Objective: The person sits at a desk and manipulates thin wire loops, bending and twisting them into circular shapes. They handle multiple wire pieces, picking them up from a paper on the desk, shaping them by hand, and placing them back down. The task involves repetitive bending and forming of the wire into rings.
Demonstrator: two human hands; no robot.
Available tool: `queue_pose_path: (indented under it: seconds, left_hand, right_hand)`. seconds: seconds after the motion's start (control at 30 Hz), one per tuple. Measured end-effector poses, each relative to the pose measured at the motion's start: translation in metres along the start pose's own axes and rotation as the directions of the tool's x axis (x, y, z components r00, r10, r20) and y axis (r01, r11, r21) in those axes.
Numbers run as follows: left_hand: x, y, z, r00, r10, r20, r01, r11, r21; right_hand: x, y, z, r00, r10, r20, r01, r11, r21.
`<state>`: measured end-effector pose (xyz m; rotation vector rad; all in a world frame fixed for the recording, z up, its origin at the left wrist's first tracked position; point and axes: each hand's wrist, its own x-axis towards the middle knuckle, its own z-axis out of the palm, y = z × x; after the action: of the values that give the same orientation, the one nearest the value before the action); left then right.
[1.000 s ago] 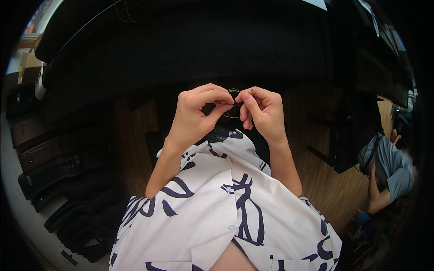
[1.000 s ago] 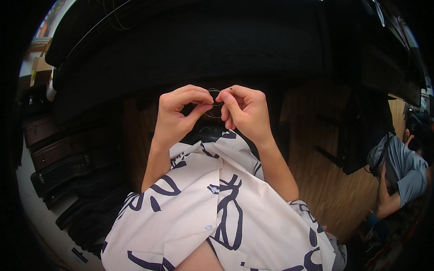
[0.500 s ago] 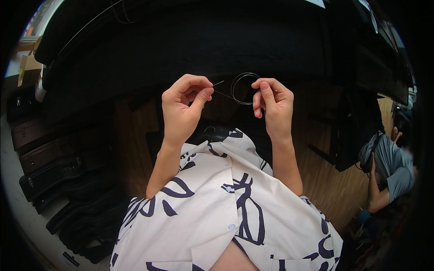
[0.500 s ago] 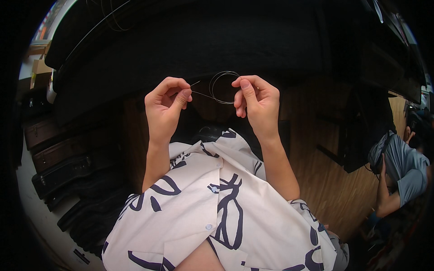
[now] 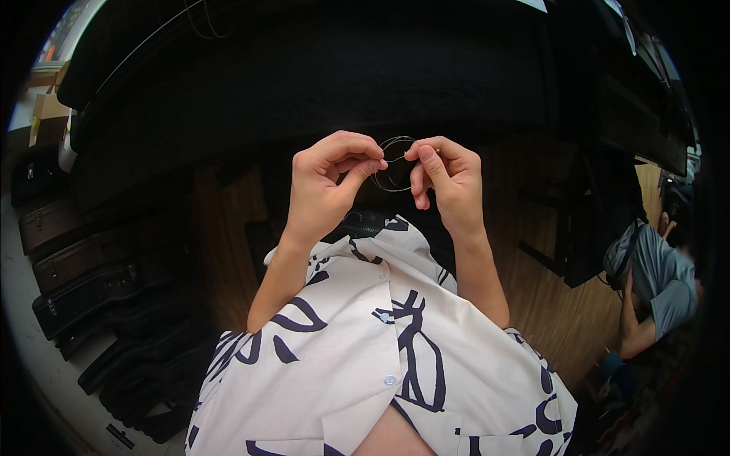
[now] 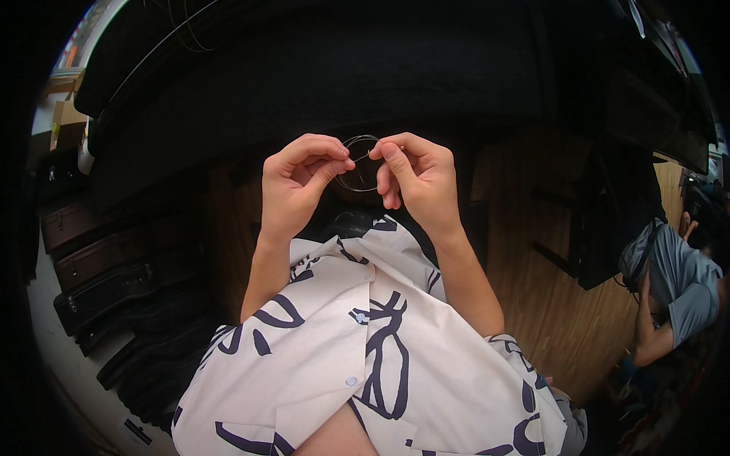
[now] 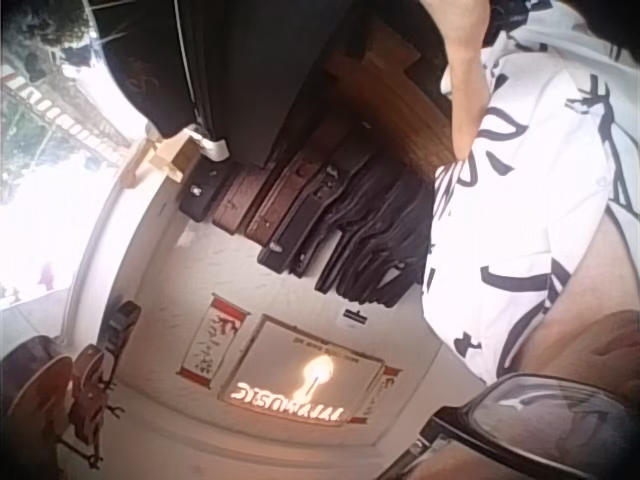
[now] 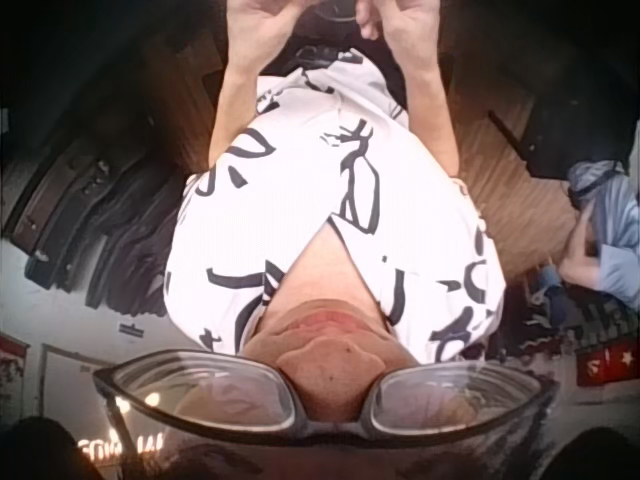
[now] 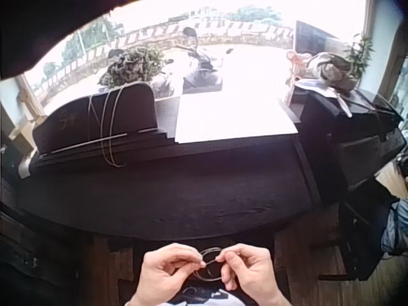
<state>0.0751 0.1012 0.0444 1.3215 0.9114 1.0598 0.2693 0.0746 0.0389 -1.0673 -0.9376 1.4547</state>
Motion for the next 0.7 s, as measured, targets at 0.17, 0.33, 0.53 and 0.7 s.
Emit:
queue_pose_path:
  seconds: [0.17,0.33,0.53,0.7]
  left_hand:
    - [0.000,0.001,0.001,0.998,0.028,0.055,-0.027,0.999,-0.023]
    - [0.000,-0.004,0.001,0.996,0.091,-0.023,-0.091,0.996,-0.023]
    - [-0.001,-0.001,-0.013,0.988,-0.010,-0.157,0.004,0.999,-0.035]
    - [-0.004,0.001,-0.014,0.979,-0.137,-0.153,0.143,0.989,0.030]
  right_hand:
    - [0.000,0.004,0.002,0.999,0.037,0.008,-0.037,0.997,0.068]
    - [-0.001,0.002,0.002,1.000,0.019,-0.015,-0.018,0.998,0.056]
    - [0.000,0.006,-0.001,0.998,-0.041,-0.040,0.044,0.995,0.092]
    - [0.000,0.011,-0.004,0.995,-0.078,-0.065,0.086,0.987,0.134]
